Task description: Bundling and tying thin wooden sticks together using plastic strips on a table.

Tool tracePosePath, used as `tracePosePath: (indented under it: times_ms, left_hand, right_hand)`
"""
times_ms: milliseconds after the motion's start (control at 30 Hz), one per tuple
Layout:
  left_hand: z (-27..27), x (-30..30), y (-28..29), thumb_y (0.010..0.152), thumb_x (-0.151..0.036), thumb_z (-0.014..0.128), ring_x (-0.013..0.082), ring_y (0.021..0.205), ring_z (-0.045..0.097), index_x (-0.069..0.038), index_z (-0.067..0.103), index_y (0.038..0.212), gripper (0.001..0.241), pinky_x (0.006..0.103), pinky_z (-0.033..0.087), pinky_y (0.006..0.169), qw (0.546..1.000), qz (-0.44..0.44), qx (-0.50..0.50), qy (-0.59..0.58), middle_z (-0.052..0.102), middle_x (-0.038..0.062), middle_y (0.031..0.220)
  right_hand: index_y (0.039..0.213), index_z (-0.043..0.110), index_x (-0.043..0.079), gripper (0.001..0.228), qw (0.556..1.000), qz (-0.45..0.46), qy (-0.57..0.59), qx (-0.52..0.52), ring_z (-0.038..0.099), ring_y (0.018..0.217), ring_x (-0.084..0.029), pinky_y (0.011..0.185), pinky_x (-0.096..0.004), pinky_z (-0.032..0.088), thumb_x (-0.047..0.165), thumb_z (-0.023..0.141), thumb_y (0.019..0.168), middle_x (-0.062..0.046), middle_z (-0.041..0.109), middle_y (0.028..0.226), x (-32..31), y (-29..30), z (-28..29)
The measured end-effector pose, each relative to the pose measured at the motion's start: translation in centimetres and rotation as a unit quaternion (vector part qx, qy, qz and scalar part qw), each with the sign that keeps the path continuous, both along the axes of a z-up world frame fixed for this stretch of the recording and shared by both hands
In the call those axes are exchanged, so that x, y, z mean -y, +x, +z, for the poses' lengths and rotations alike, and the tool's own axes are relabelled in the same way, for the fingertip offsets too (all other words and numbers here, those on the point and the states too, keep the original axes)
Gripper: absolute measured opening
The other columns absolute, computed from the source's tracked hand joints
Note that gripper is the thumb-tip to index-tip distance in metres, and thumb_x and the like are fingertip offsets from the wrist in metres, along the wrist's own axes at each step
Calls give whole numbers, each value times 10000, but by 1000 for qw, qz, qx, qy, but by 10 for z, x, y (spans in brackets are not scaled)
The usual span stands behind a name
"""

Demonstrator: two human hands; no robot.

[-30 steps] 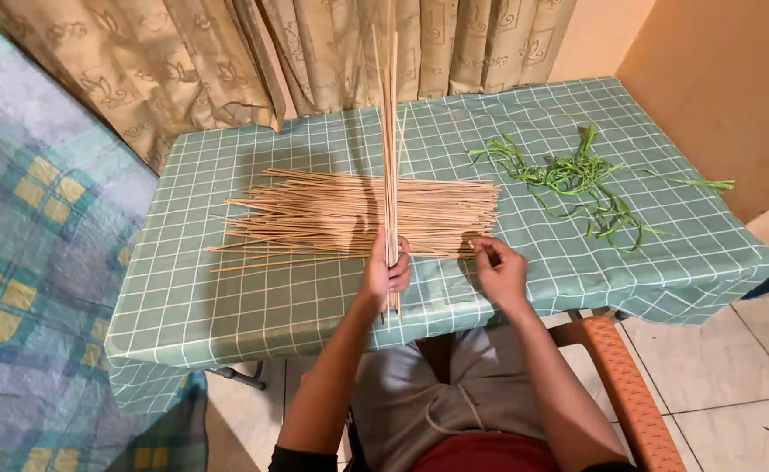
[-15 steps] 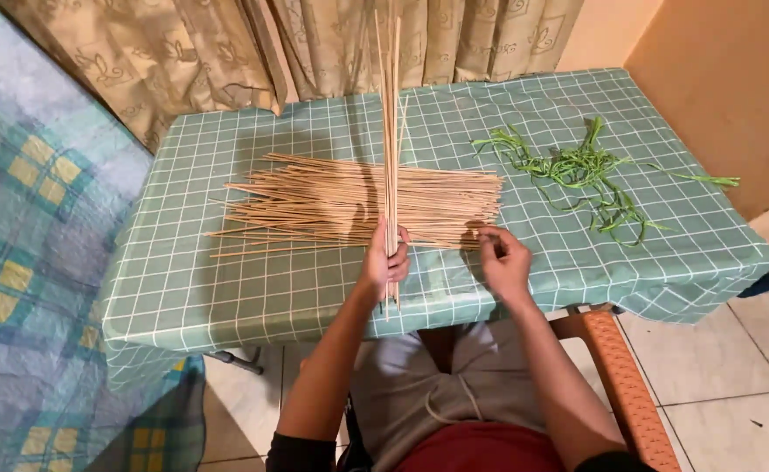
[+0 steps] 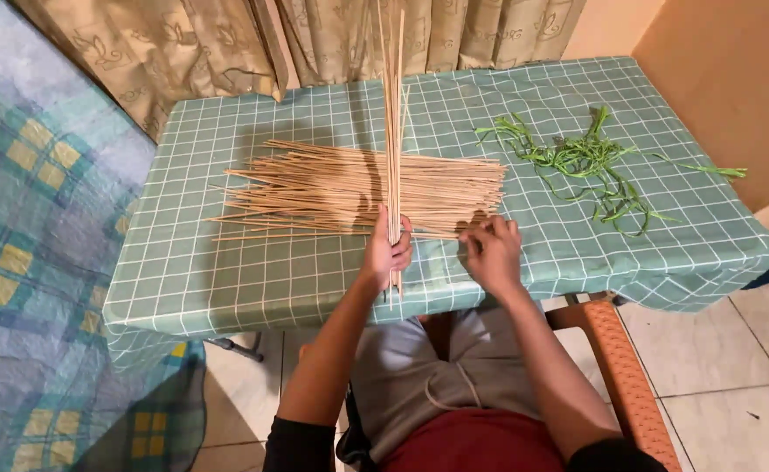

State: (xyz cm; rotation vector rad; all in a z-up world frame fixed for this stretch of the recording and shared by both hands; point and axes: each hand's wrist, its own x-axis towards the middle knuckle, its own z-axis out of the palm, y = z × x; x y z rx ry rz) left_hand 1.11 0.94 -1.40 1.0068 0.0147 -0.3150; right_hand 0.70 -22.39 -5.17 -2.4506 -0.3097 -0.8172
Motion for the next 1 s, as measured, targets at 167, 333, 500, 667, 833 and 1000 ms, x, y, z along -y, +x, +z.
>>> tracePosePath:
  times_ms: [167,333,500,667,833,1000]
  left_hand:
    - [0,1,-5,973,-801,284,77,340,210,-157,513,941,684,207,205,277,1000,19,11,2,173,-47,546]
    - [-3,2,-8,1013,-719,352,112,329,272,-151,504,907,597,222,244,279,998,51,37,2,227,-13,551]
    - [1,11,-9,1056,-605,407,111,360,342,-170,472,919,461,233,330,313,995,96,39,5,324,-23,586]
    - [3,8,-9,1048,-635,404,59,411,259,-180,491,1021,464,184,249,323,993,111,25,-20,213,-59,653]
    - [9,16,-12,1019,-653,476,24,435,261,-179,499,1028,475,161,247,337,993,119,16,-9,195,-88,674]
    - [-4,35,-9,1035,-602,486,26,546,387,-167,522,1043,436,172,296,418,985,164,37,39,343,-78,736]
  right_hand:
    - [934,770,189,57,997,20,67,18,611,937,-314,891,-456,474,197,730,974,-6,611,924,7,3,-9]
    - [993,730,212,58,995,-3,89,52,655,920,-297,875,-441,454,224,682,1024,13,667,940,8,-2,-7]
    - [1032,690,236,28,988,-70,128,45,678,909,-265,922,-437,395,244,670,1050,44,723,894,6,-5,-3]
    - [1056,702,234,82,969,-62,216,99,706,882,-230,877,-373,396,164,658,1061,43,731,847,3,-18,15]
    - [1058,689,120,88,933,2,343,108,705,842,-237,873,-377,457,85,611,1079,-71,731,846,-25,-39,26]
    - [873,738,124,150,941,122,312,-39,736,691,-265,690,-334,566,64,633,962,-64,730,703,-82,-78,21]
